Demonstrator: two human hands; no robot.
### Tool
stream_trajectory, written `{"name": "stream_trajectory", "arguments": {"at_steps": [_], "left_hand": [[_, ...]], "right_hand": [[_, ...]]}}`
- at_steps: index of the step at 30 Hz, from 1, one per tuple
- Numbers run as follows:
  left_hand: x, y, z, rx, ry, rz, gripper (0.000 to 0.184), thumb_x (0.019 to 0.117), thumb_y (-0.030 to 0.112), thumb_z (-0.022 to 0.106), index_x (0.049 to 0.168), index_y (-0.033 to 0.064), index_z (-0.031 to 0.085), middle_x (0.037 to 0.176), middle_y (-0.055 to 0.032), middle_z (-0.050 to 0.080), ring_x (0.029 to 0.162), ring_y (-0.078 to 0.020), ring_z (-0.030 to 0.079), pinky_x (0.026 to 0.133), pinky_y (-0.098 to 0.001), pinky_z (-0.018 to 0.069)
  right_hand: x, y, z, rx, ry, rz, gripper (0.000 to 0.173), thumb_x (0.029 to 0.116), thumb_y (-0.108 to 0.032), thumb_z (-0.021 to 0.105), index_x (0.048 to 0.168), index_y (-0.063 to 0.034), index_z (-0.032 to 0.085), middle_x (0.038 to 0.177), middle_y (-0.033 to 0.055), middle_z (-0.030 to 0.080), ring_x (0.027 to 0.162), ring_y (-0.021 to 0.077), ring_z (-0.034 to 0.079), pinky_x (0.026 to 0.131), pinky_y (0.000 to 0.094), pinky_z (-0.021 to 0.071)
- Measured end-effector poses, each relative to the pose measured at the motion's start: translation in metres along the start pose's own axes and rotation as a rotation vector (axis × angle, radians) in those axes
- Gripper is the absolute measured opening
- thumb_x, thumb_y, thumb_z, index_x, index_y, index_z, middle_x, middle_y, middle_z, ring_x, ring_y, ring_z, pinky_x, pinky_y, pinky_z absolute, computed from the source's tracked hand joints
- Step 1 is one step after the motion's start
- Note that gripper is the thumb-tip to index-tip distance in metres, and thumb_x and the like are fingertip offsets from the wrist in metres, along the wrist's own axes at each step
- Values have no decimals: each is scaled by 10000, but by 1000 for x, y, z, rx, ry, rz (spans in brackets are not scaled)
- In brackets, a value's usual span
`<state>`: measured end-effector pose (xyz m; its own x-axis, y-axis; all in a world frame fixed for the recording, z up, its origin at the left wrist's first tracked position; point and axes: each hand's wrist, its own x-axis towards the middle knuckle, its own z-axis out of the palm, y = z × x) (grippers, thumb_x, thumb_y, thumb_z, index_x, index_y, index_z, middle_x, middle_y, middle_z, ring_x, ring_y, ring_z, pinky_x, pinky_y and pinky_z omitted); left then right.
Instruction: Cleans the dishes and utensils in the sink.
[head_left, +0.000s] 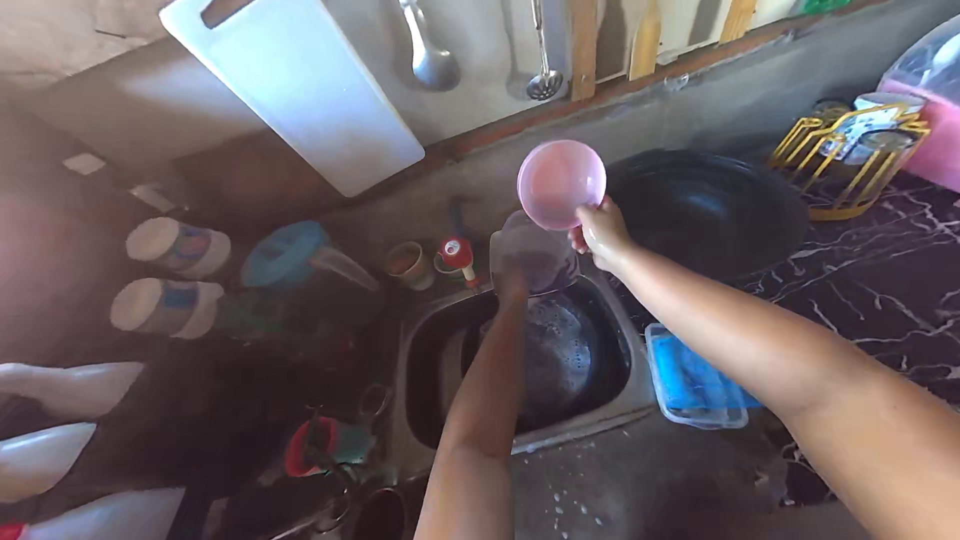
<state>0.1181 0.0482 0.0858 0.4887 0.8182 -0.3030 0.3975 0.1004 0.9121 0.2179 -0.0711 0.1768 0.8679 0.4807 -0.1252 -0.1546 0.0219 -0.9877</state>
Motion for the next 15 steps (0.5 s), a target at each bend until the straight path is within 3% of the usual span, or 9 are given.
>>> {"name": "stream_trajectory", "arguments": {"at_steps": [3, 5, 7, 9, 10, 11, 12, 13, 15], "left_hand": [[29, -1, 2, 176, -50, -14, 621, 1073, 338, 529, 1532, -39, 348, 1536, -303, 405, 1426, -430, 407, 1160, -590, 351], [30, 1, 1, 230, -59, 11, 572, 1120, 362, 377, 1534, -33, 356, 1554, -295, 392, 1446, -425, 384, 1170, -591, 323], [24, -2, -7, 195, -66, 45, 567, 1139, 333, 284, 1576, -29, 286, 1607, -271, 332, 1491, -390, 339, 1212, -535, 299], [9, -2, -16, 305, -39, 162, 480, 1133, 174, 314, 1544, -73, 329, 1589, -309, 340, 1472, -429, 362, 1197, -529, 319], [-2, -9, -16, 286, 15, 206, 459, 1121, 144, 356, 1514, -93, 363, 1533, -316, 415, 1416, -418, 437, 1161, -513, 368], [-15, -22, -14, 152, 59, 236, 478, 1111, 163, 389, 1518, -82, 340, 1467, -301, 482, 1332, -367, 516, 1106, -469, 432], [-33, -36, -10, 28, 51, 277, 519, 1091, 176, 428, 1538, -62, 315, 1464, -294, 483, 1321, -342, 522, 1100, -451, 440], [-54, -45, -7, -39, -16, 311, 560, 1073, 181, 459, 1554, -48, 285, 1491, -294, 450, 1355, -344, 490, 1125, -457, 418], [-101, -55, 3, 16, -225, 331, 566, 1080, 273, 477, 1544, 0, 302, 1462, -260, 487, 1311, -322, 539, 1086, -468, 467]], "right_hand": [[1, 17, 14, -67, -108, 297, 280, 1082, -191, 440, 1322, -52, 477, 766, 63, 628, 533, 106, 563, 481, 244, 461], [7, 35, 23, -86, -134, 405, 297, 1104, -235, 431, 1331, -55, 498, 805, 62, 625, 571, 109, 563, 514, 252, 468], [13, 50, 32, -80, -164, 457, 329, 1111, -284, 427, 1286, -26, 531, 879, 88, 649, 657, 139, 617, 599, 285, 523], [15, 51, 34, -62, -254, 453, 497, 1098, -350, 476, 1478, -38, 406, 1156, 183, 643, 881, 233, 677, 763, 365, 575], [10, 47, 29, -93, -284, 421, 575, 1083, -378, 511, 1544, -77, 343, 1234, 209, 628, 948, 265, 680, 800, 390, 578], [1, 42, 21, -152, -309, 369, 650, 1067, -390, 545, 1596, -138, 261, 1247, 221, 640, 954, 286, 691, 792, 411, 583], [-11, 35, 8, -238, -342, 303, 750, 1060, -400, 561, 1635, -189, 127, 1223, 216, 662, 918, 284, 708, 755, 412, 597], [-25, 24, -8, -318, -370, 237, 801, 1055, -387, 578, 1654, -213, 76, 1186, 207, 684, 867, 272, 711, 715, 403, 595], [-58, 2, -50, -484, -423, 114, 726, 1054, -336, 588, 1647, -198, 193, 1114, 171, 702, 810, 239, 696, 686, 389, 587]]}}
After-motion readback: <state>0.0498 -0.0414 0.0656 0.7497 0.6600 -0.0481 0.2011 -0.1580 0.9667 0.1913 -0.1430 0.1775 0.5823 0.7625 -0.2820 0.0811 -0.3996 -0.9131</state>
